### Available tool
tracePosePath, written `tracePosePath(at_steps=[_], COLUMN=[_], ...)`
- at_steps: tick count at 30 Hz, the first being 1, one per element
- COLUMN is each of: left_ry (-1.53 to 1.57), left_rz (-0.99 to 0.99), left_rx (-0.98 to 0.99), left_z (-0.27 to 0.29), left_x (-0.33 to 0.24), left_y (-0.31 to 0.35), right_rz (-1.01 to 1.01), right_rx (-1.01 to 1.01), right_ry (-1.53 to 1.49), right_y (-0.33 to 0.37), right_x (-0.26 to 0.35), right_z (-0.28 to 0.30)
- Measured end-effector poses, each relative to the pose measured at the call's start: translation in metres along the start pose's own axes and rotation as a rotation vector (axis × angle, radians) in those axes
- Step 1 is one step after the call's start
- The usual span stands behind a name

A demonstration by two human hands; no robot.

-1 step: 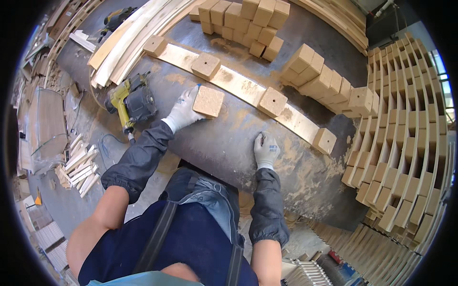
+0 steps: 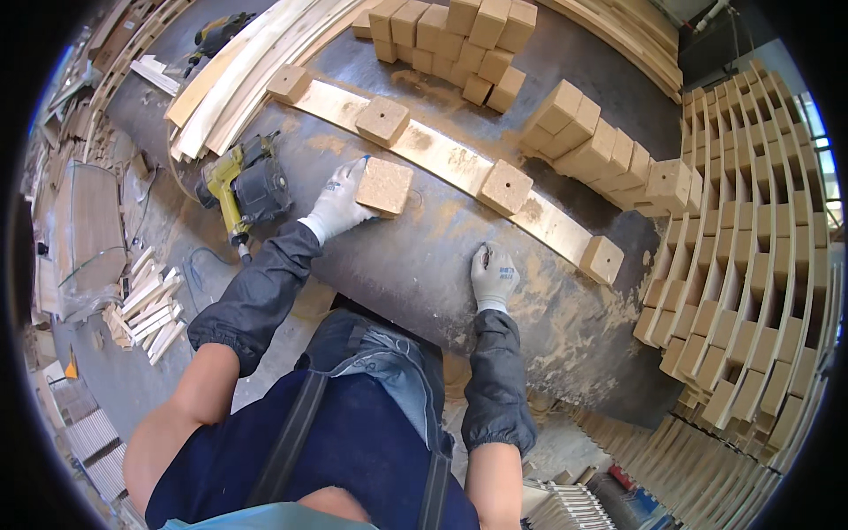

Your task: Assemble wood blocks and planks using a pneumatic nail gun to construct pallets.

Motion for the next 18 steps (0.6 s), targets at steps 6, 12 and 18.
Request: tracePosePath(at_steps=[6, 12, 18], left_ry=[-0.116, -0.349, -0.296], left_rz=[-0.03, -0.226, -0.409], left_rx=[-0.166, -0.034, 0.007], left_z=[0.025, 0.02, 0.029], left_x=[-0.016, -0.045, -0.118], left_y=[0.03, -0.002, -0.043], right_rz=[0.013, 0.012, -0.021], right_rx=[-0.017, -0.005, -0.001], right_ry=[-0.01, -0.022, -0.018], right_y=[0.002, 0.001, 0.004], right_x=[-0.002, 0.007, -0.005], right_z=[0.003, 0.001, 0.002])
Point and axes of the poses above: each hand's wrist, its own y-axis away from the middle knuckle, its own z-axis out of the back of the hand, x = y × z, the point moved 9 cm from there along -y, towards the middle knuckle, and after that the axes turned 11 degrees about z, right-handed, at the moved point
